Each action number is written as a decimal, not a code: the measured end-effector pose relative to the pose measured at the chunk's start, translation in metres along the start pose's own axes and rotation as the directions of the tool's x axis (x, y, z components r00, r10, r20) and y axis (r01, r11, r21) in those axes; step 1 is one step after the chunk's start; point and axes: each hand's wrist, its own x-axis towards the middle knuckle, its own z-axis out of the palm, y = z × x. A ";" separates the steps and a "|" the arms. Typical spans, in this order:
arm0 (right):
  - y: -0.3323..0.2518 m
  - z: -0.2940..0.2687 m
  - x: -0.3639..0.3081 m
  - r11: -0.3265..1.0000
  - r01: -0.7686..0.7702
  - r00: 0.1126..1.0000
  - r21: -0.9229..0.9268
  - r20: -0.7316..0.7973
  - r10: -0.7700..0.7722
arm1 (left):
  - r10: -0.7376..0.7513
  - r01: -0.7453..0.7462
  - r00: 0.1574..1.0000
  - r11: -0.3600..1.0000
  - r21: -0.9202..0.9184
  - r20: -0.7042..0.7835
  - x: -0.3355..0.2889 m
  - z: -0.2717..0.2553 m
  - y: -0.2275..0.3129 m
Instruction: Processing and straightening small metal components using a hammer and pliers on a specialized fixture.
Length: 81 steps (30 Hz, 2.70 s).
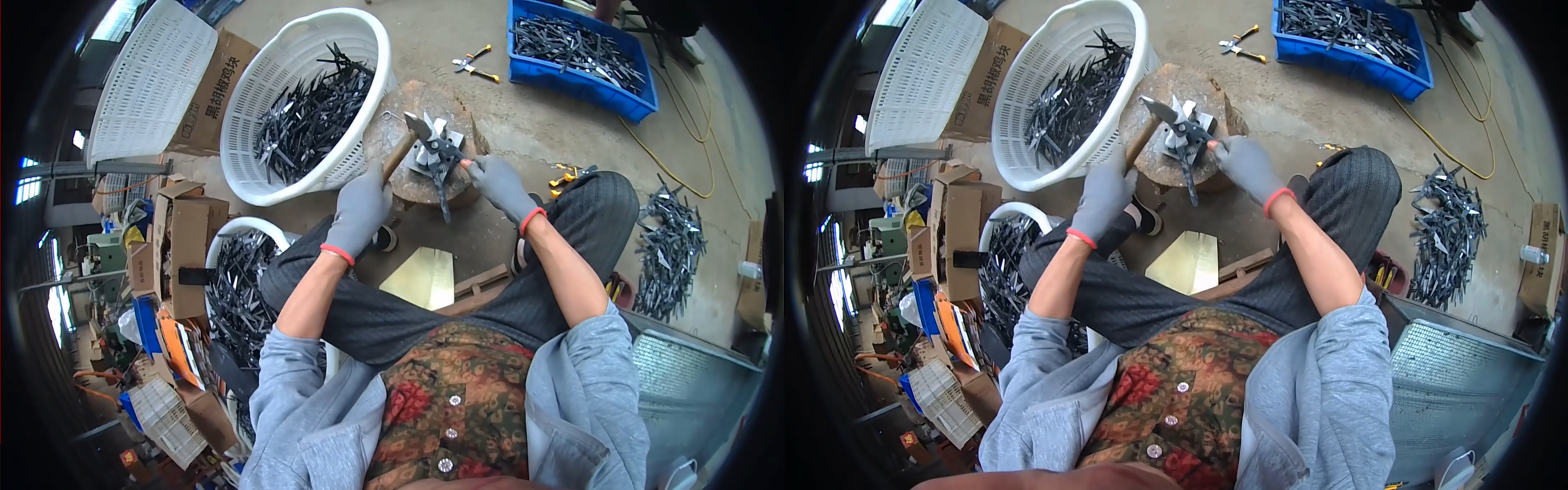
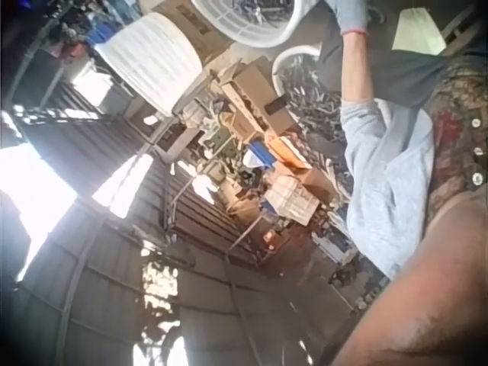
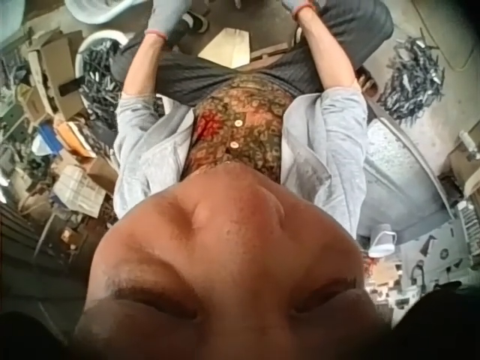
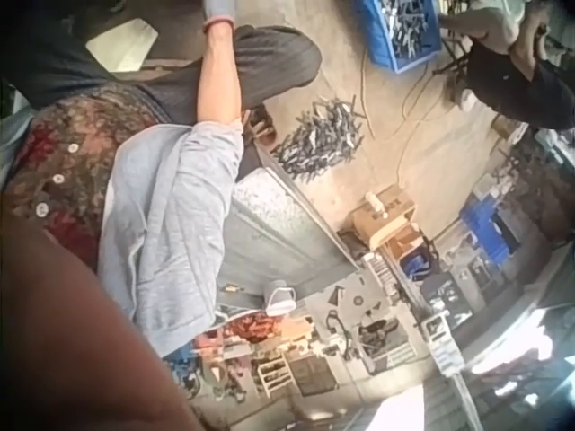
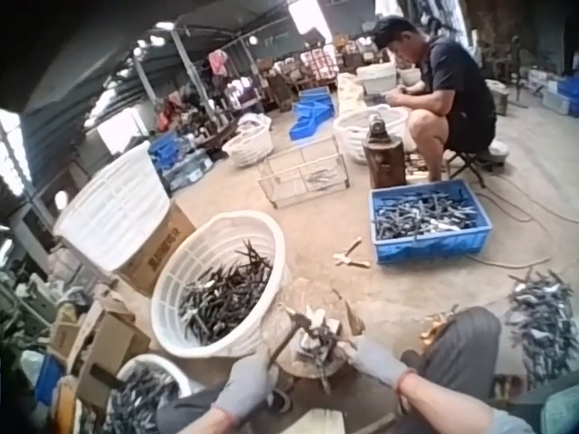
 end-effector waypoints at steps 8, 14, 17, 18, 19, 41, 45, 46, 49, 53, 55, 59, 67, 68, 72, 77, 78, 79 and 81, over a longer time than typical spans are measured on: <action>0.007 0.004 -0.004 0.999 -0.014 1.000 -0.035 0.023 0.014 | -0.092 -0.082 0.932 0.889 -0.451 -0.350 -0.008 -0.002 0.003; 0.008 0.006 -0.002 0.995 -0.099 0.993 -0.010 0.060 0.100 | 0.023 -0.036 0.985 0.997 -0.072 -0.172 0.007 -0.004 -0.007; 0.010 0.009 -0.004 0.998 -0.055 0.998 0.041 0.017 0.055 | 0.035 -0.260 0.849 0.896 -0.359 -0.527 -0.003 -0.032 -0.005; 0.011 0.010 -0.005 0.996 -0.045 0.999 0.074 0.019 0.043 | -0.012 -0.290 0.846 0.828 -0.480 -0.533 -0.011 -0.036 -0.001; 0.011 0.011 -0.004 0.994 -0.034 0.999 0.103 0.022 0.032 | -0.100 -0.149 0.905 0.835 -0.529 -0.413 -0.015 -0.039 0.005; -0.006 0.004 0.008 0.985 -0.094 0.993 0.147 0.081 0.083 | 0.018 -0.030 0.995 0.992 -0.124 -0.098 0.005 0.020 -0.020; -0.003 0.006 0.010 0.992 -0.110 0.991 0.059 0.085 0.105 | -0.057 -0.222 0.869 0.843 -0.490 -0.491 -0.003 0.000 -0.015; -0.002 0.006 0.010 0.992 -0.105 0.991 0.062 0.085 0.100 | -0.242 -0.202 0.839 0.694 -0.691 -0.488 -0.006 0.004 -0.007; -0.002 0.004 0.011 0.995 -0.080 0.993 0.067 0.087 0.074 | -0.063 0.023 0.984 0.974 -0.227 -0.169 -0.002 0.021 0.004; -0.003 0.005 0.009 0.994 -0.096 0.992 0.058 0.091 0.091 | -0.012 0.002 0.996 0.993 -0.114 -0.092 0.003 0.021 -0.010; -0.005 0.005 0.010 0.992 -0.092 0.993 0.089 0.080 0.085 | 0.119 -0.172 0.922 0.979 -0.112 -0.368 0.000 0.013 -0.018; -0.006 0.004 0.007 0.989 -0.097 0.992 0.113 0.092 0.087 | -0.257 -0.248 0.826 0.633 -0.733 -0.502 -0.007 0.018 -0.010; -0.011 0.001 0.009 0.988 -0.122 0.989 0.099 0.092 0.113 | -0.002 -0.061 0.958 0.976 -0.208 -0.286 -0.003 0.019 -0.021; -0.011 0.002 0.008 0.986 -0.154 0.982 0.070 0.120 0.145 | -0.089 -0.040 0.936 0.934 -0.354 -0.340 -0.009 0.017 -0.023; -0.006 0.003 0.008 0.987 -0.125 0.987 0.098 0.117 0.114 | -0.142 -0.046 0.948 0.824 -0.565 -0.285 -0.011 0.025 -0.012; -0.006 0.002 0.010 0.997 -0.071 0.994 -0.007 0.088 0.072 | -0.037 0.031 0.996 0.996 -0.080 -0.081 -0.001 0.017 -0.010; -0.008 0.003 0.011 0.998 -0.056 0.995 0.015 0.084 0.055 | 0.015 -0.036 0.987 0.991 -0.129 -0.162 0.000 0.011 -0.015; -0.007 0.001 0.010 0.997 -0.072 0.994 0.022 0.085 0.070 | 0.002 -0.062 0.964 0.974 -0.218 -0.264 -0.007 0.007 -0.015; -0.008 0.000 0.008 0.992 -0.113 0.989 0.051 0.103 0.107 | -0.194 -0.036 0.903 0.855 -0.517 -0.384 -0.013 0.006 -0.016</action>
